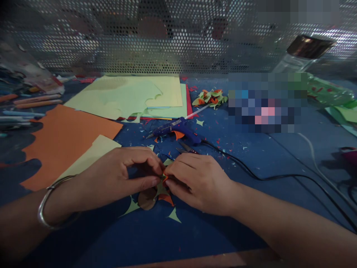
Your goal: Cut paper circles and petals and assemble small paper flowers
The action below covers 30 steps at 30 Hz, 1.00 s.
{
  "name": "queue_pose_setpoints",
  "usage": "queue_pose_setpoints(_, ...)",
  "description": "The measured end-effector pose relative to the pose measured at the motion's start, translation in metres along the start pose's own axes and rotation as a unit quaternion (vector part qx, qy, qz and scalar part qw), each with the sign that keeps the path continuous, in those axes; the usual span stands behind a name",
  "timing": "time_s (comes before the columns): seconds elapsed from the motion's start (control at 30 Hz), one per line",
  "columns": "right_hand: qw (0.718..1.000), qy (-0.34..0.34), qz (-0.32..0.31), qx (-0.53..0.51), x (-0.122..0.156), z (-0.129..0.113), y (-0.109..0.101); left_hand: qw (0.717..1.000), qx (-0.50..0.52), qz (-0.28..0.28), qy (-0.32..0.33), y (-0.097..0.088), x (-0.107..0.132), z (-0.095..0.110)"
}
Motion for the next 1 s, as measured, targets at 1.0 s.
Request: queue_pose_setpoints(1.0, 1.000, -0.003, -0.005, -0.001, -0.001, -0.001, -0.001, 0.989, 0.133, -0.032, -0.056, 0.007, 0.002, -0.009)
Point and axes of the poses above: each hand's wrist, its own x-axis away from the middle knuckle, its own y-axis out of the palm, z = x × y, the point moved 8 cm from there along -x, towards the middle knuckle, and after that the axes turned 13 degrees about x, right-handed, at the moved point
